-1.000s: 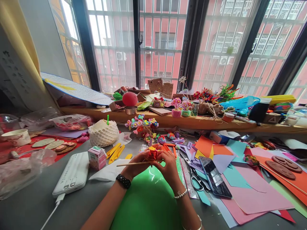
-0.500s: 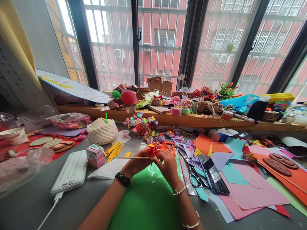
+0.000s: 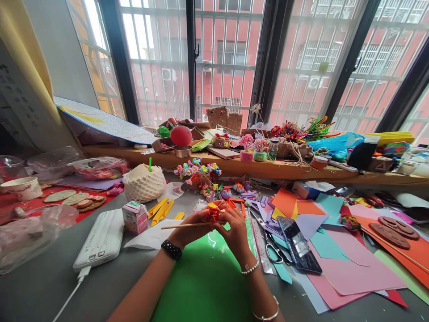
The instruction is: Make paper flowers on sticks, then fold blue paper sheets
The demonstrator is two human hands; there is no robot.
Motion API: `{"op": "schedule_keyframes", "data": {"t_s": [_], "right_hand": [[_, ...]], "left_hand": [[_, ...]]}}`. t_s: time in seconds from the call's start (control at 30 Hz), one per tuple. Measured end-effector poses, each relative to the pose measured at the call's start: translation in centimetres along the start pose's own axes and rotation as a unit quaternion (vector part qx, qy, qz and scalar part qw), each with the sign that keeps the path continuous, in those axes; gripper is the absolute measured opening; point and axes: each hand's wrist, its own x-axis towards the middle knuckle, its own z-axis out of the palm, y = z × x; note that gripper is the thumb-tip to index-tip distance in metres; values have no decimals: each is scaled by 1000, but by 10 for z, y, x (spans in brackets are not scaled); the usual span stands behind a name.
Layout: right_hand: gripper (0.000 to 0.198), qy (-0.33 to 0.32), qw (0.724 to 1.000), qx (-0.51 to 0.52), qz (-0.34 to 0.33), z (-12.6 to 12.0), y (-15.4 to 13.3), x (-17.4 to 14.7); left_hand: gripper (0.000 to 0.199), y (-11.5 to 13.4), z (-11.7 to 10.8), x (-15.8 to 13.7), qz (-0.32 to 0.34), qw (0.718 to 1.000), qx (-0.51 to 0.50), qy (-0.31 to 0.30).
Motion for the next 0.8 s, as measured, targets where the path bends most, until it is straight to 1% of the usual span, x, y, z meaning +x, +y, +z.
{"op": "schedule_keyframes", "data": {"t_s": [0.1,0.37,0.6,0.7,0.8], "right_hand": [[30,-2,1000,3,2,1,0,0],[30,-11,1000,2,10,0,3,-1],[30,-1,999,-41,1,2,3,-5],[28,7,999,-48,-1,3,2,-5],[26,17,999,-31,5,2,1,-4]], "left_hand": [[42,0,0,0,5,1000,-3,2],[30,-3,2,2,13,999,21,25],[25,-3,3,2,13,998,10,65],[25,-2,3,2,6,998,9,67],[26,-2,0,2,-6,998,2,64]]}}
